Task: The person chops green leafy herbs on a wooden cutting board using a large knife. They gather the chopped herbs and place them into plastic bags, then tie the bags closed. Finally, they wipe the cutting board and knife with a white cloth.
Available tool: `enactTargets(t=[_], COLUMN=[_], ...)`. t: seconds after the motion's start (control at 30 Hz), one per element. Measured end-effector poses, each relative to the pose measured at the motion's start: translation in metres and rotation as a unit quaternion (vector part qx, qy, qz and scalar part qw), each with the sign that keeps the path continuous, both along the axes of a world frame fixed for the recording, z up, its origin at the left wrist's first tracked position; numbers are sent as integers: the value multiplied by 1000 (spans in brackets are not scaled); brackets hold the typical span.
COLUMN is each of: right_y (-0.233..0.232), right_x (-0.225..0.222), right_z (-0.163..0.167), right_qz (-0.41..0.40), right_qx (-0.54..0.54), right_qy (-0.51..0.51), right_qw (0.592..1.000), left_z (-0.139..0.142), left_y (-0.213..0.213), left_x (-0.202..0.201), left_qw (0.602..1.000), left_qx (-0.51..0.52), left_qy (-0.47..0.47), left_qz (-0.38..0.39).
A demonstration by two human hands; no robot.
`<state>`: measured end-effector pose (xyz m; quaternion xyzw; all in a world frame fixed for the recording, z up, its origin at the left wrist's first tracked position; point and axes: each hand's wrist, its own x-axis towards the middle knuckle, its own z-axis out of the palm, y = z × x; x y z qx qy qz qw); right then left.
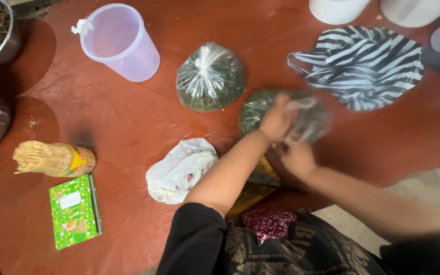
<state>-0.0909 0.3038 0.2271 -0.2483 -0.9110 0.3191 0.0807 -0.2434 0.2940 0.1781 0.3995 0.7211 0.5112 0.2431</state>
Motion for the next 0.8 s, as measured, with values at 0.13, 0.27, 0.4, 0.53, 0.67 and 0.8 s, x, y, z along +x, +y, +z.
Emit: enactTargets(t=[0.13, 0.27, 0.4, 0.53, 0.67, 0.8], right_y=[-6, 42, 91, 104, 104, 96], right_x=[26, 34, 9, -8, -25, -43], right_z=[48, 90, 88, 70, 65, 68], right_qz=[72, 26, 98, 148, 18, -31], right_qx=[-25, 91, 201, 104, -94, -163], right_qy=[235, 161, 72, 19, -56, 11], right_qw=[969, 982, 972, 983, 994, 986], left_z=[-15, -26, -33, -39, -40, -25], left_y=[8, 11, 17, 18, 14, 12], left_x=[-10, -13, -11, -15, -17, -20], left_qw=[998, 998, 995, 995, 992, 989], left_qx=[49, 57, 33, 71, 116, 102], left_qy=[-26, -14, -88, -62, 5, -105], left_qz=[20, 31, 43, 45, 38, 34])
